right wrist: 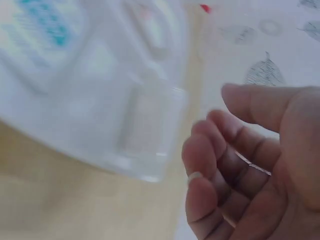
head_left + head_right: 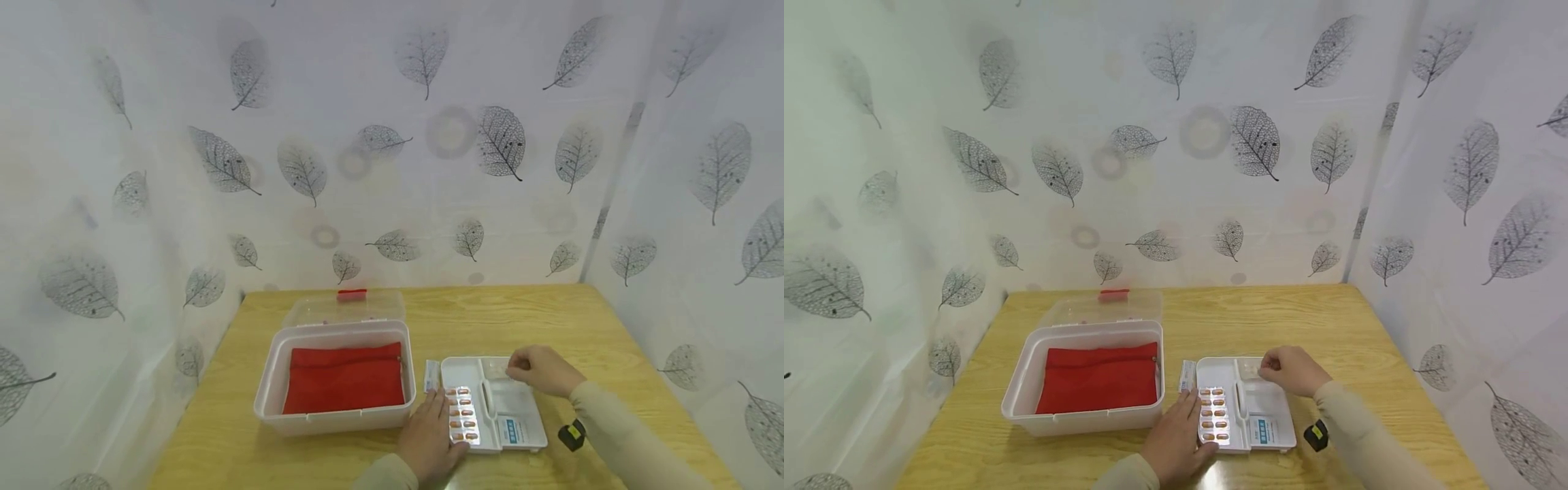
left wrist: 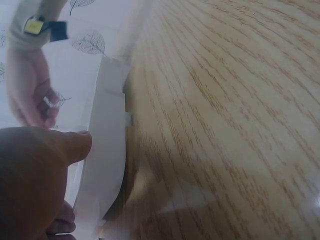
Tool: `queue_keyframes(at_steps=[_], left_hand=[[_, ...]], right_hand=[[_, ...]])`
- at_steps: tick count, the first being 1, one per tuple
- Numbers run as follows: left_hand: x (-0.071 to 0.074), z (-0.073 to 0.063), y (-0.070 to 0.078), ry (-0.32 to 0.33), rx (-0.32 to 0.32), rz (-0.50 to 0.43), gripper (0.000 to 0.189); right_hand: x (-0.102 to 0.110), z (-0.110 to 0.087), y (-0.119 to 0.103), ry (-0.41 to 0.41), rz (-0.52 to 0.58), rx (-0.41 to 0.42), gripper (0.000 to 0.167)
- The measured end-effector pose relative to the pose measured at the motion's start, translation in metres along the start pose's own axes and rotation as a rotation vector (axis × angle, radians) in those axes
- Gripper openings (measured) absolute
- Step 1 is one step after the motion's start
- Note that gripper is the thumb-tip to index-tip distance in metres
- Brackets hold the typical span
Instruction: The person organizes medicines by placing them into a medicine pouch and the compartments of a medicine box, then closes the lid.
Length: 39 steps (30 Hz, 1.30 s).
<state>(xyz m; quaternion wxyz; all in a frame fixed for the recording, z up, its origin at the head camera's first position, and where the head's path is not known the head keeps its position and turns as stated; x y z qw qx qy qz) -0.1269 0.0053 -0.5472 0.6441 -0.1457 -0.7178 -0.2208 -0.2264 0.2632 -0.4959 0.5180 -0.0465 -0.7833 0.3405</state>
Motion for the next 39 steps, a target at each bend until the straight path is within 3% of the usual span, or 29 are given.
queue_keyframes(at_steps=[4,10,18,27,39], left_hand=[[-0.001,0.0,0.0,0.004,0.002,0.009,0.075],[-0.005,0.001,0.0,0.019,0.0,0.022,0.076],[-0.002,-0.001,0.001,0.015,0.003,0.013,0.076],[0.001,-0.003,0.002,-0.014,0.012,0.037,0.076],[0.0,-0.002,0.001,-0.027,0.034,-0.008,0.078]], right_hand=[[0.025,0.023,-0.006,0.035,-0.003,-0.018,0.018],[0.053,0.062,-0.013,0.01,-0.029,-0.015,0.037],[0.066,0.1,-0.026,-0.051,-0.156,-0.015,0.041],[0.047,0.133,-0.032,-0.133,-0.251,0.018,0.038],[0.0,0.156,-0.043,-0.161,-0.286,0.044,0.029]])
Point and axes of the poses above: each hand's wrist, its own z-axis towards the middle knuckle, its own x-axis out of the back of the hand, y = z × x, the point moved 1 cm from there along z, towards the middle knuckle, and after that the axes turned 10 degrees about -y, right-handed, at the moved point
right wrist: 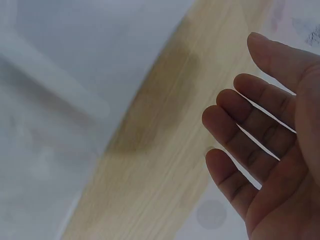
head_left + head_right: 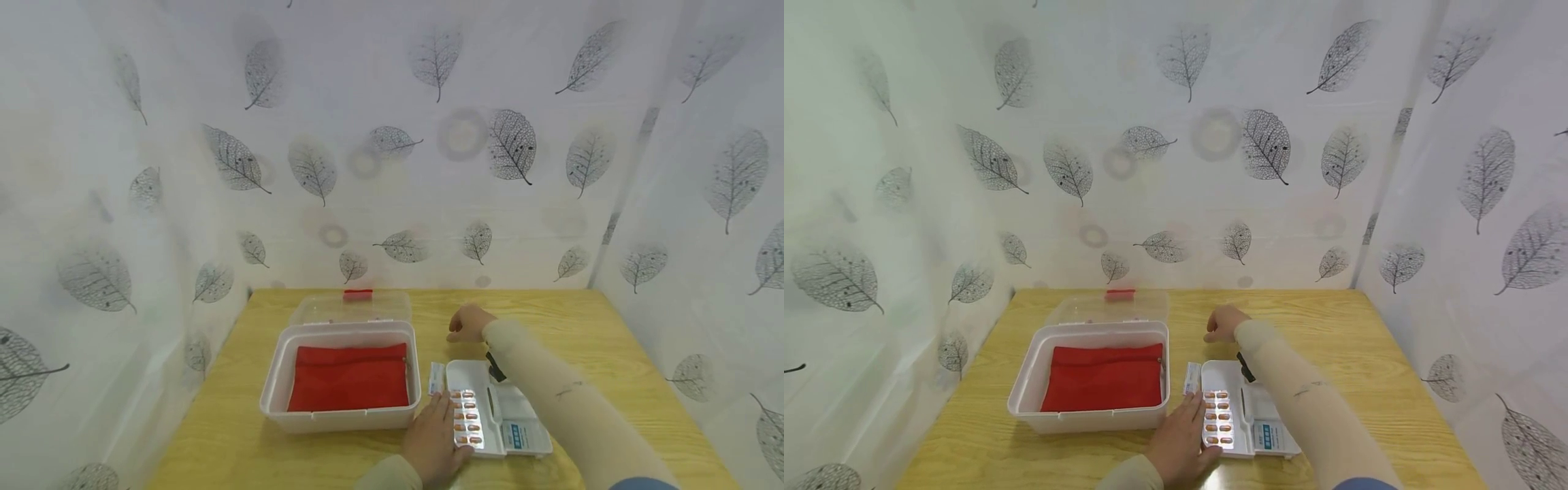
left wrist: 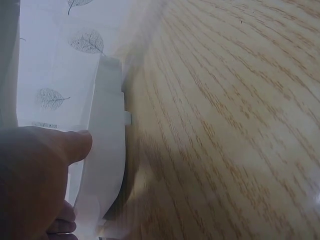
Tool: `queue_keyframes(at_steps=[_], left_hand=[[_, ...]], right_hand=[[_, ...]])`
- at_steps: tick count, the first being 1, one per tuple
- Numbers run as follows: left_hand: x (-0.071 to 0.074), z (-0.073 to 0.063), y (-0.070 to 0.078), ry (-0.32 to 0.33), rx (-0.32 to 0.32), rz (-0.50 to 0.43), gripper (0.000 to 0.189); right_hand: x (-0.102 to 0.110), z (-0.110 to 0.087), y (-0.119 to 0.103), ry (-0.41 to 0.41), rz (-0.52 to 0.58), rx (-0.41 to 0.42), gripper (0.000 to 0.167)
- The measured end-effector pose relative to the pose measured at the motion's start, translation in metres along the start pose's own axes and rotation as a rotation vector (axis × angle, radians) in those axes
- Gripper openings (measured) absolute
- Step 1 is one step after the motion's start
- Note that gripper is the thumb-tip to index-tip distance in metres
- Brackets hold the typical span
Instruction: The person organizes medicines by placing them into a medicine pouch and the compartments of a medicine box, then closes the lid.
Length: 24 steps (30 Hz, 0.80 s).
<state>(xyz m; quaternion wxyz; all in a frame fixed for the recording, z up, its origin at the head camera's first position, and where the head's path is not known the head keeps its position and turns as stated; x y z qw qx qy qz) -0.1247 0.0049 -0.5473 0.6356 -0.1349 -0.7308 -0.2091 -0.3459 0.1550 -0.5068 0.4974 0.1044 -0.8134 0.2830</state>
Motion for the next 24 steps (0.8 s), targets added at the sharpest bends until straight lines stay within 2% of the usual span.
queue_keyframes(at_steps=[5,13,24], left_hand=[[-0.002,0.001,-0.001,-0.007,-0.013,0.029,0.078],[-0.001,0.001,-0.002,0.018,-0.028,0.051,0.078],[0.001,0.002,-0.002,-0.03,-0.008,0.006,0.08]], right_hand=[[-0.016,0.008,-0.004,-0.057,0.009,-0.024,0.026],[-0.023,0.005,-0.025,-0.116,0.072,-0.077,0.023],[-0.034,0.007,-0.044,-0.137,-0.031,-0.083,0.023]])
Point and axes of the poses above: each hand's wrist, its own z-axis towards the middle knuckle, its own x-axis out of the back of the hand, y = z × x, the point moved 1 cm from there along z, towards the middle knuckle, and after that the axes turned 10 degrees about -y, right-handed, at the moved point
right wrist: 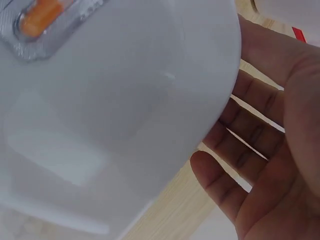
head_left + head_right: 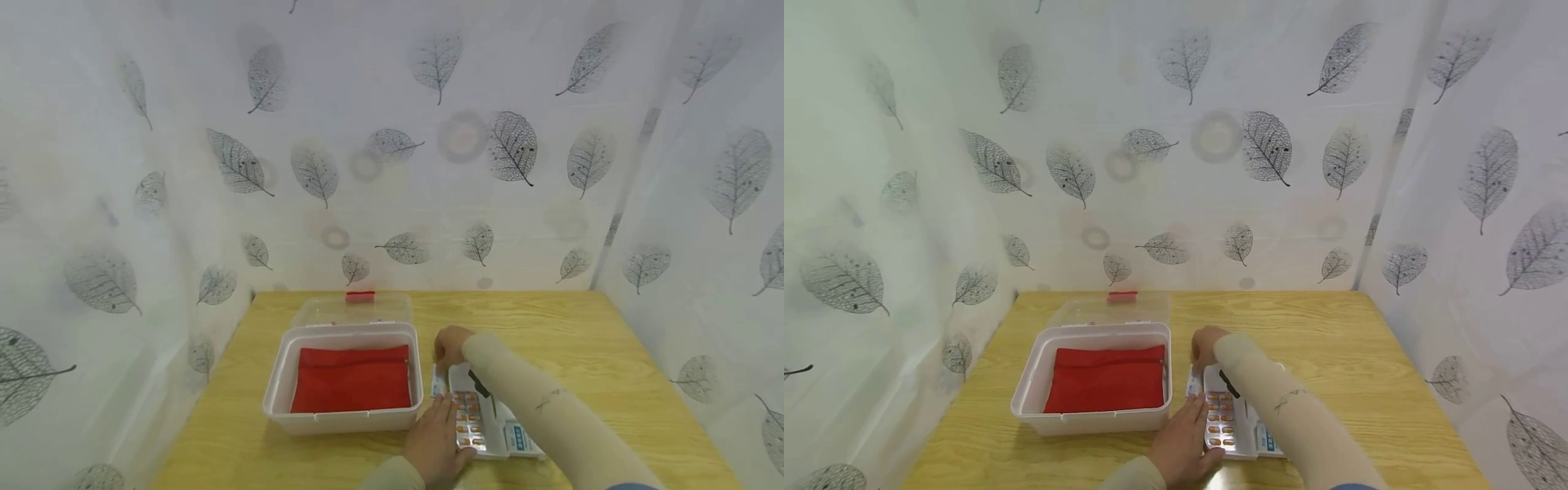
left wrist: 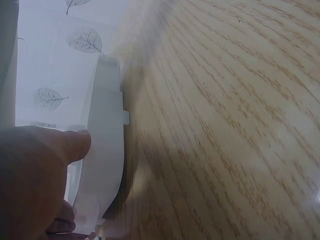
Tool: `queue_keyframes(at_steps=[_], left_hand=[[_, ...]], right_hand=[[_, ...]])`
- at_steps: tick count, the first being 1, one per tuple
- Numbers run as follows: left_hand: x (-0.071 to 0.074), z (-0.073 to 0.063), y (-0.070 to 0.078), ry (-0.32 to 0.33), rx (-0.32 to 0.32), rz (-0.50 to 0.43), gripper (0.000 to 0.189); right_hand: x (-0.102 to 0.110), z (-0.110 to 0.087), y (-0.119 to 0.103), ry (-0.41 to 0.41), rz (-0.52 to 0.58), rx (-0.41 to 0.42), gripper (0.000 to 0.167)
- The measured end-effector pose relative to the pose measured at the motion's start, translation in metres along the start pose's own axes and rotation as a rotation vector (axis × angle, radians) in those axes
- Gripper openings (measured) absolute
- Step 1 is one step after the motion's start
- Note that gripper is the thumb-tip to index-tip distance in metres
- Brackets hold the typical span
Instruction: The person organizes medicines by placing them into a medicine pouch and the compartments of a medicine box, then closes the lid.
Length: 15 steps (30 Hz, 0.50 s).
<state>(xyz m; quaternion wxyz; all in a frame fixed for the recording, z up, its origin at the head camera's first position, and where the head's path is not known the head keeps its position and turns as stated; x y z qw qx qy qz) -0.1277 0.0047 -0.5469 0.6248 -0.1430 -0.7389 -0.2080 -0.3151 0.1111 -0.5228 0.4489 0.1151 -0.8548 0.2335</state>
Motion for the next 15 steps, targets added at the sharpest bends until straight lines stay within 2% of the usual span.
queue_keyframes(at_steps=[8,15], left_hand=[[0.0,-0.001,0.0,-0.002,-0.002,0.011,0.08],[0.001,-0.002,0.0,0.017,-0.005,0.018,0.079]], right_hand=[[-0.003,-0.004,-0.017,-0.013,-0.034,0.015,0.023],[-0.007,0.001,-0.019,0.014,-0.105,0.06,0.023]])
Point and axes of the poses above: each hand's wrist, its own z-axis towards the middle knuckle, its own x-axis out of the back of the hand, y = z × x, the point moved 1 cm from there along z, towards the middle knuckle, and after that the axes turned 10 degrees about -y, right-handed, at the moved point
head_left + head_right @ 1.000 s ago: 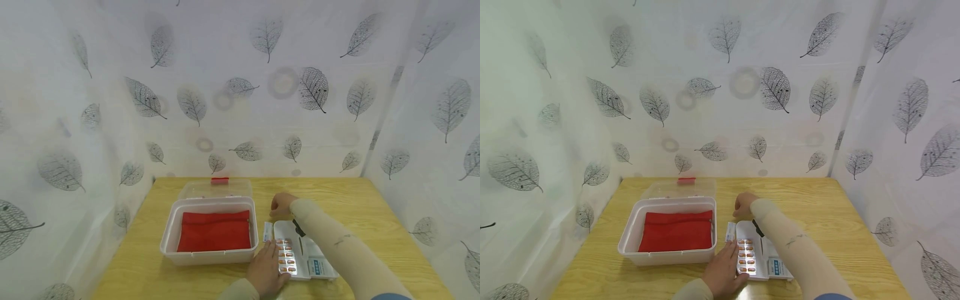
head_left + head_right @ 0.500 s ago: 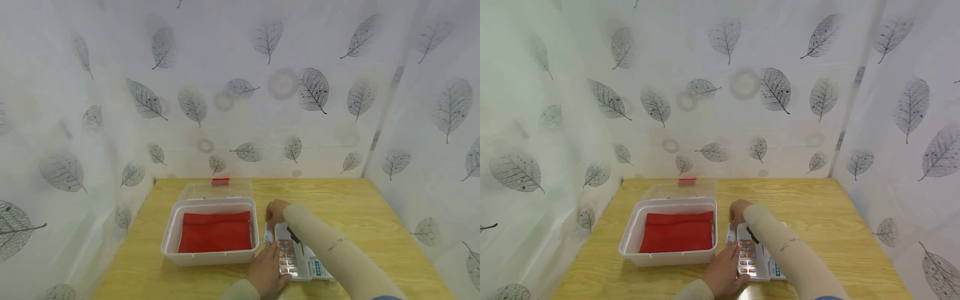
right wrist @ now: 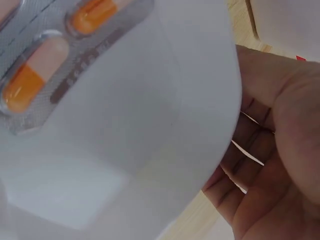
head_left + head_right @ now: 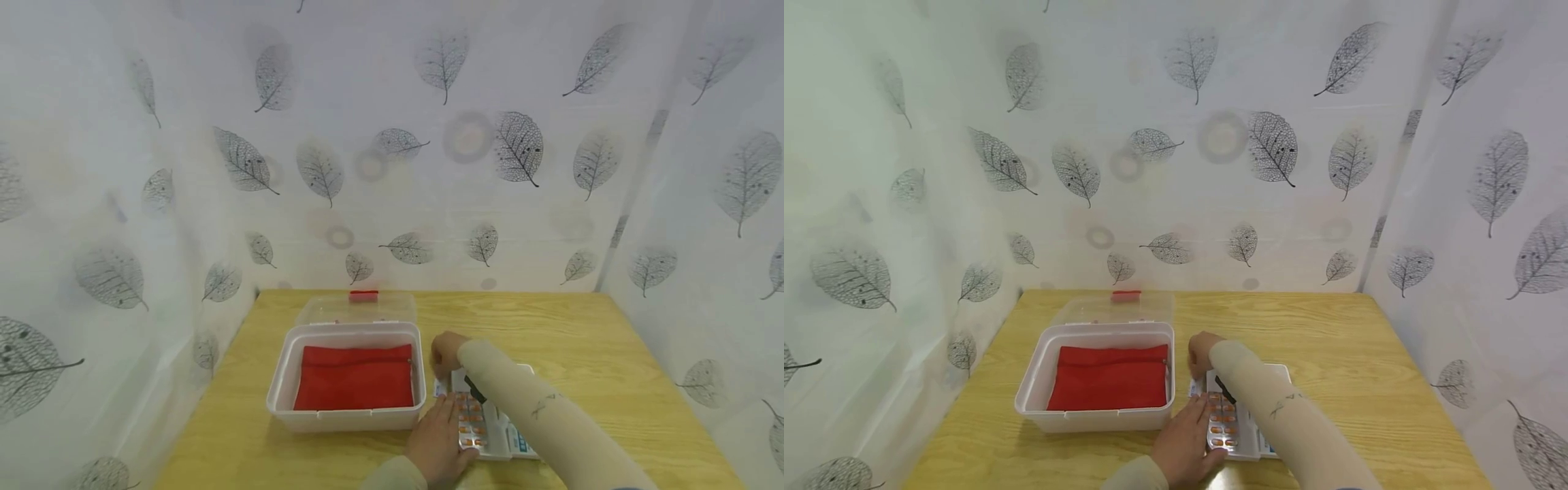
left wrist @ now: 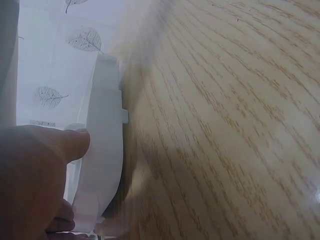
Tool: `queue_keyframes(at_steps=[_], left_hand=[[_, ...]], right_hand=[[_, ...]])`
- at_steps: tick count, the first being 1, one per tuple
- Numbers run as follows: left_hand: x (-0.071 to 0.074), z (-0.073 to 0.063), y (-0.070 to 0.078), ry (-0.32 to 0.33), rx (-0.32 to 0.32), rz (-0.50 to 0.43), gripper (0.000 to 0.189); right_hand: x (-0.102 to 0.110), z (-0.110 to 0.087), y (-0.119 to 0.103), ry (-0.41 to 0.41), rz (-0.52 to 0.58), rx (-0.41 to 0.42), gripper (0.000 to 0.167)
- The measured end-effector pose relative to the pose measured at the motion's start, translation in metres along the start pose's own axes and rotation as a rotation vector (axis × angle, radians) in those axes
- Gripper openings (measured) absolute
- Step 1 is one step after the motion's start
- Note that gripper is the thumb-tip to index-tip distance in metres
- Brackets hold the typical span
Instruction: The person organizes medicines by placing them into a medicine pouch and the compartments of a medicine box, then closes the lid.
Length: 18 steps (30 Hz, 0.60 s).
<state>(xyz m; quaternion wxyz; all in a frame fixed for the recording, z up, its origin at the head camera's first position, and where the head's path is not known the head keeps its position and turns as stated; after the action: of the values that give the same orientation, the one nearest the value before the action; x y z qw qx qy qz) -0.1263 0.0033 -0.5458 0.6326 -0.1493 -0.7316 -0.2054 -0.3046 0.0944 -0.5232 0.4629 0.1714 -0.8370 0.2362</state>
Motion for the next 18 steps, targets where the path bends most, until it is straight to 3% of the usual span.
queue_keyframes(at_steps=[9,13,18], left_hand=[[-0.001,-0.001,0.0,0.041,0.005,0.045,0.079],[-0.001,-0.001,0.0,0.027,0.008,0.045,0.079],[-0.002,-0.001,0.001,0.009,0.008,0.024,0.079]], right_hand=[[0.009,0.003,0.009,0.129,-0.02,0.197,0.024],[0.026,-0.011,0.012,0.131,0.056,0.242,0.021],[0.043,-0.04,0.024,0.152,0.226,0.27,0.018]])
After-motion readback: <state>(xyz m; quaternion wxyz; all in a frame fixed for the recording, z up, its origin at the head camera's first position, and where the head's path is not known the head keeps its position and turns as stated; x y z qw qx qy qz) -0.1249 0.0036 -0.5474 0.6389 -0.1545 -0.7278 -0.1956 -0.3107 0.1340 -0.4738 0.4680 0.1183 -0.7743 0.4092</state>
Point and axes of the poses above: each hand's wrist, its own z-axis towards the middle knuckle, its own x-axis out of the back of the hand, y = z × x, the point moved 1 cm from there along z, towards the middle knuckle, and after that the axes turned 10 degrees about -y, right-handed, at the moved point
